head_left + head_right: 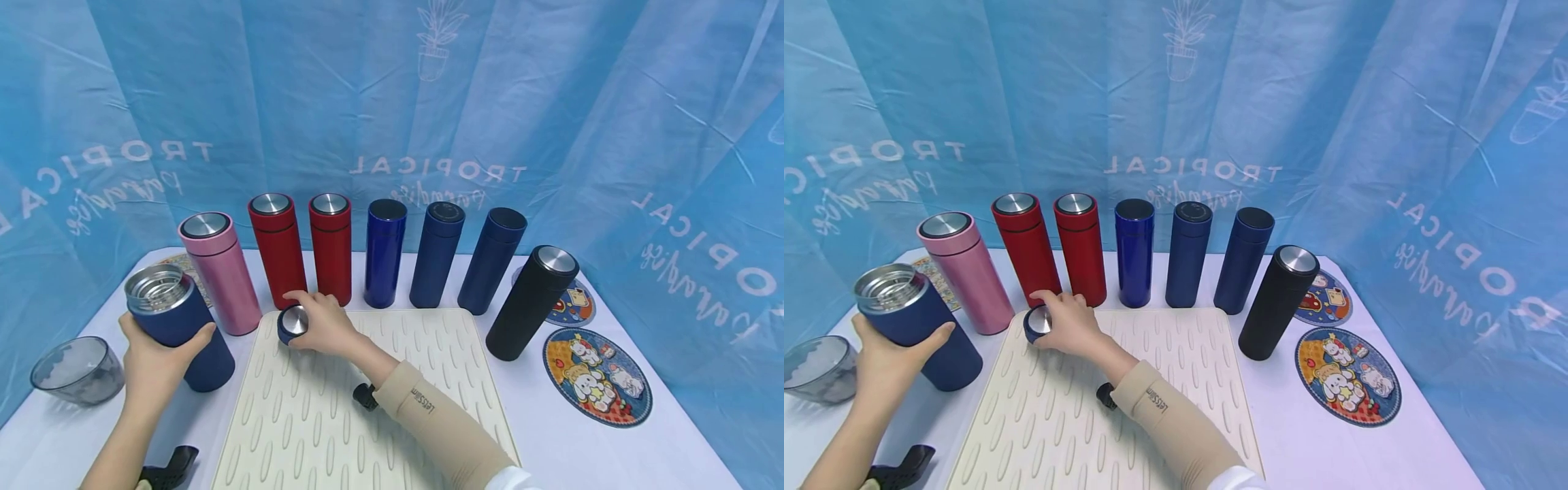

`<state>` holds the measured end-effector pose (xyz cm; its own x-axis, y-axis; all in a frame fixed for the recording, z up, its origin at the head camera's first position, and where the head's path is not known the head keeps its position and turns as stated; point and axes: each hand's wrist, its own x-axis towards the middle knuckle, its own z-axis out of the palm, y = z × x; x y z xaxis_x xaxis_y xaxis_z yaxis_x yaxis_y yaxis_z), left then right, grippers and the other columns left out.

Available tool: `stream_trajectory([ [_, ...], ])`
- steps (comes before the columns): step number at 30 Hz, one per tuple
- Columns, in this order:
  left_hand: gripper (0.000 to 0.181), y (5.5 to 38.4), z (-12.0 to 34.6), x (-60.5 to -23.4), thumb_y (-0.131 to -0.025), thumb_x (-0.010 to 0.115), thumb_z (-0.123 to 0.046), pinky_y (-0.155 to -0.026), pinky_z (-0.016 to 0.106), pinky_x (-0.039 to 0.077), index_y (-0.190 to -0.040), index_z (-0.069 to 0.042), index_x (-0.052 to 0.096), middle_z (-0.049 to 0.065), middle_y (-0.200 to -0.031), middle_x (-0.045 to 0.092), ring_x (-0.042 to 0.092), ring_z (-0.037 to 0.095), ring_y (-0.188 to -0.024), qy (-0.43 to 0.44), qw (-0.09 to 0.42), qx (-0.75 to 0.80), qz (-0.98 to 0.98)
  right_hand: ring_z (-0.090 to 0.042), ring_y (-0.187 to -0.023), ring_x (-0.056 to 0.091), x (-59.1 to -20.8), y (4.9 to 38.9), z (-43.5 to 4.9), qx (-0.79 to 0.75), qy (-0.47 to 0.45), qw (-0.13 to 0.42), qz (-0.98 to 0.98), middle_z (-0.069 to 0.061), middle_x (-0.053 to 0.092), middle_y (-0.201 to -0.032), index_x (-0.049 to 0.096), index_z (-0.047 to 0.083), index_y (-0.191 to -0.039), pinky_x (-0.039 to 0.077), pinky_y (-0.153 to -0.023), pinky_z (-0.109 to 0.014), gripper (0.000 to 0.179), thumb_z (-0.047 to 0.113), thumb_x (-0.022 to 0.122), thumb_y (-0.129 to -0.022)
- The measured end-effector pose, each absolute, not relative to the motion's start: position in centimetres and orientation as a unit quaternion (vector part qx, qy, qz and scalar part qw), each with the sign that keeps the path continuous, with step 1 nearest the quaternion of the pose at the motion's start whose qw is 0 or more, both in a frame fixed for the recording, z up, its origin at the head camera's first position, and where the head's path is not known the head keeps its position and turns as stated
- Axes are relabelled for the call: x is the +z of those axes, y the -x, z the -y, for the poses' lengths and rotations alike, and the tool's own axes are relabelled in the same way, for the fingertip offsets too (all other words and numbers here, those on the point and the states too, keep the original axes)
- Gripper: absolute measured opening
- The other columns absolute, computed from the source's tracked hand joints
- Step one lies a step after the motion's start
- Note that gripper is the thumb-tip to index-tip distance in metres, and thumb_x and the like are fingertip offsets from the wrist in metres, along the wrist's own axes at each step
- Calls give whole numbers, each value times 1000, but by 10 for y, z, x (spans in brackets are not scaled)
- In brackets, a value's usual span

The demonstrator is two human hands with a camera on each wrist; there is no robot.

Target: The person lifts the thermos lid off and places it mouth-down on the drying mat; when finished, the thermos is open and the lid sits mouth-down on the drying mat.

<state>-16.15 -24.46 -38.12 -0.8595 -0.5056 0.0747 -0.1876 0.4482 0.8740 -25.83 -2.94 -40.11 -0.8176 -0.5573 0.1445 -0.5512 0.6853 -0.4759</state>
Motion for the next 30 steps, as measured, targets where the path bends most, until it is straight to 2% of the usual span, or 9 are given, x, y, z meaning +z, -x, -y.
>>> stream_trajectory([
  [6,96,162,245,-380,-77,70,-36,-92,63,33,-140,-11,2,34,-137,32,39,53,-117,-206,171,-477,837,-15,-103,47,-403,264,44,-208,337,20,-918,6,57,-116,45,28,-132,38,-72,-24,69,31,79,-72],
  [10,97,163,245,-380,-77,70,-36,-92,64,32,-140,-10,1,36,-136,31,38,54,-116,-206,170,-471,840,-11,-100,48,-405,265,51,-174,344,27,-923,9,57,-104,44,28,-133,39,-73,-24,70,31,78,-72],
  [14,97,162,245,-381,-77,70,-36,-92,64,32,-141,-10,1,36,-135,32,38,54,-117,-209,169,-469,841,-7,-99,50,-407,265,55,-143,343,26,-928,10,57,-97,44,28,-132,41,-79,-25,69,33,77,-73],
  [21,97,161,246,-383,-77,70,-37,-94,63,32,-141,-11,2,34,-137,32,38,52,-118,-214,167,-469,840,-9,-107,49,-407,262,60,-126,338,33,-932,8,58,-112,45,30,-132,41,-89,-31,64,34,75,-76],
  [30,97,162,245,-382,-77,71,-36,-93,63,33,-140,-11,3,34,-137,32,39,53,-118,-205,174,-471,840,-8,-104,48,-409,264,62,-125,319,33,-939,9,57,-110,46,31,-130,41,-86,-29,64,36,76,-74],
])
